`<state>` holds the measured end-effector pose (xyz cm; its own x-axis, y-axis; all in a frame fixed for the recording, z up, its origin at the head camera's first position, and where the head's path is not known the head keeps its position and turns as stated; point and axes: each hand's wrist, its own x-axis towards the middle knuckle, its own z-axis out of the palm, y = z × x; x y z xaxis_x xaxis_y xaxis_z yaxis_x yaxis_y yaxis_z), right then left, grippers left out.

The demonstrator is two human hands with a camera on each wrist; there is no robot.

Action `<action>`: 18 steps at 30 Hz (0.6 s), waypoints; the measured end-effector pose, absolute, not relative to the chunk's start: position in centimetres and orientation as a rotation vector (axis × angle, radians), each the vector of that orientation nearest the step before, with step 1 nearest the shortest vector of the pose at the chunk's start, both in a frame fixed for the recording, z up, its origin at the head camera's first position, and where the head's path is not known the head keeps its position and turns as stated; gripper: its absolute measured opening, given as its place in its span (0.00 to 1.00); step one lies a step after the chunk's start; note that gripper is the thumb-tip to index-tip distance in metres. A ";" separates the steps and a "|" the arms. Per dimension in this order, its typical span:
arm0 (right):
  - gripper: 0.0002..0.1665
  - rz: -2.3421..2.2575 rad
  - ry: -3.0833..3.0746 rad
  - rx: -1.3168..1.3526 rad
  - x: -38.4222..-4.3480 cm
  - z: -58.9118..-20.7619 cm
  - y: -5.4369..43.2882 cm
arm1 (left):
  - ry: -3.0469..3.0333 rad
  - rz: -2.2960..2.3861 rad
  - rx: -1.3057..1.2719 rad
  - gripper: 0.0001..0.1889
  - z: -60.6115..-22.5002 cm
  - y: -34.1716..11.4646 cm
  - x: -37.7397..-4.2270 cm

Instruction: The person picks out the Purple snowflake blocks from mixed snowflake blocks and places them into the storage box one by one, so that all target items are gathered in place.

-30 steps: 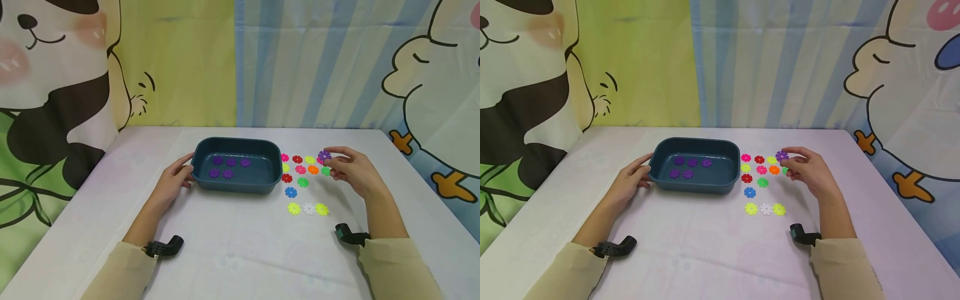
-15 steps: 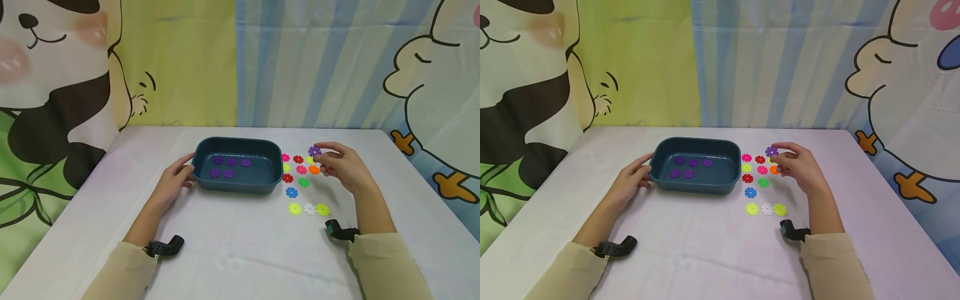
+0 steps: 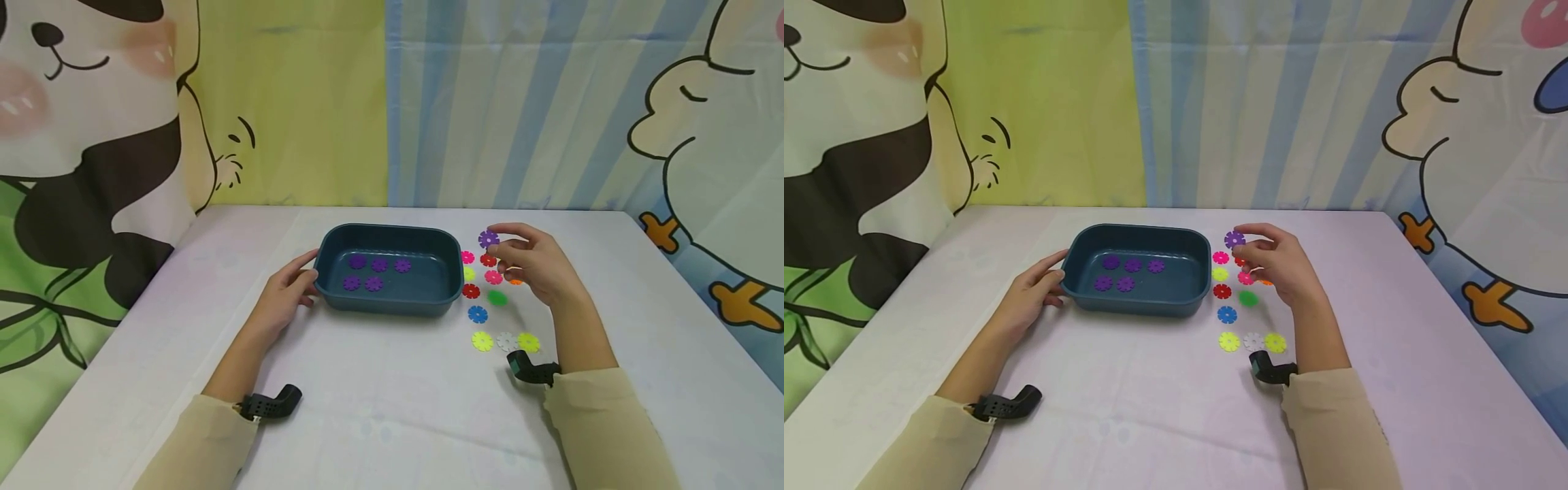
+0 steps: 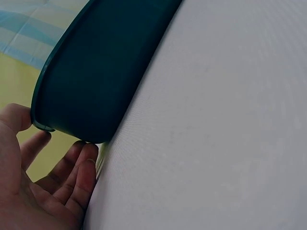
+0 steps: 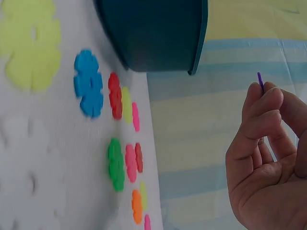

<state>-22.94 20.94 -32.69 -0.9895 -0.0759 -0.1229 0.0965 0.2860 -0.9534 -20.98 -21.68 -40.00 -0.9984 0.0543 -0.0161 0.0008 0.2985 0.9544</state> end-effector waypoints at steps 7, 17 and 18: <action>0.31 -1.828 2.356 -0.027 -23.4 -32.7 18.8 | 2.489 1.842 0.054 0.26 -40.1 -21.7 -21.0; 0.28 -1.875 2.256 -0.135 -24.0 -32.7 16.0 | 2.496 1.844 0.051 0.26 -40.1 -21.7 -21.1; 0.28 -1.875 2.250 -0.145 -24.1 -32.7 15.7 | 2.495 1.844 0.052 0.26 -40.1 -21.7 -21.1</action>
<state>-24.07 15.68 -32.67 -0.9734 -0.2076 -0.0970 0.0580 0.1860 -0.9808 -21.14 -21.69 -40.14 -0.9987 0.0502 -0.0118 0.0035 0.2934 0.9560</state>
